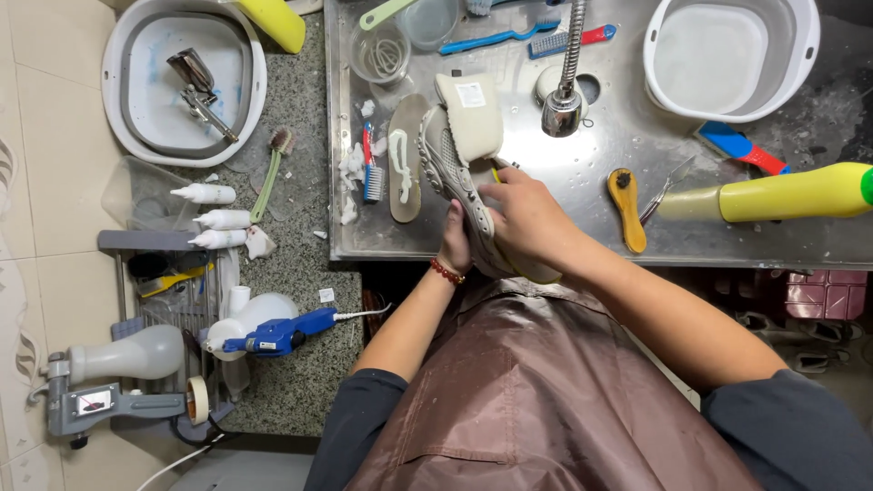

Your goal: The recorder is washing and scrubbing shoe insoles and a shoe in a sink using a sponge and water.

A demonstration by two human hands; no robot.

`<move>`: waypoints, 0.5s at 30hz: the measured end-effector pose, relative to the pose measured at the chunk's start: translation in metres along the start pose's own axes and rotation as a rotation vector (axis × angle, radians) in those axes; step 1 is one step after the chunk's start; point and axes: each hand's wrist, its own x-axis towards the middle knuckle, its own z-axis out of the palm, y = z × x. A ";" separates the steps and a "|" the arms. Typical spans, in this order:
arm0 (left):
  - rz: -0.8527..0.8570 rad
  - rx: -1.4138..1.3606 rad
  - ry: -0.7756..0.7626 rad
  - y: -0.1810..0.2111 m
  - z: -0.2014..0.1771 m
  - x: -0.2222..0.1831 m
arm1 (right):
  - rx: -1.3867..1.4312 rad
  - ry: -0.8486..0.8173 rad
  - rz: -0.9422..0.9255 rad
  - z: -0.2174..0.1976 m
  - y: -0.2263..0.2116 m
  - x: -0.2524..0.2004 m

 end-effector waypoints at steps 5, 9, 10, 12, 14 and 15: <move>-0.014 0.001 0.141 0.016 0.040 0.004 | 0.145 0.069 0.166 0.014 -0.002 0.004; 0.051 0.035 0.137 0.013 0.048 0.000 | 0.279 0.261 0.235 0.027 -0.006 0.010; 0.052 0.038 0.138 0.016 0.047 0.000 | 0.282 0.261 0.233 0.029 -0.006 0.013; 0.068 0.064 0.160 0.018 0.046 -0.003 | 0.295 0.264 0.234 0.033 -0.005 0.013; 0.043 0.030 0.153 0.030 0.045 -0.003 | 0.251 0.126 0.218 0.018 -0.004 0.016; 0.025 -0.005 0.152 0.036 0.044 -0.004 | 0.207 -0.019 0.194 0.011 -0.004 0.019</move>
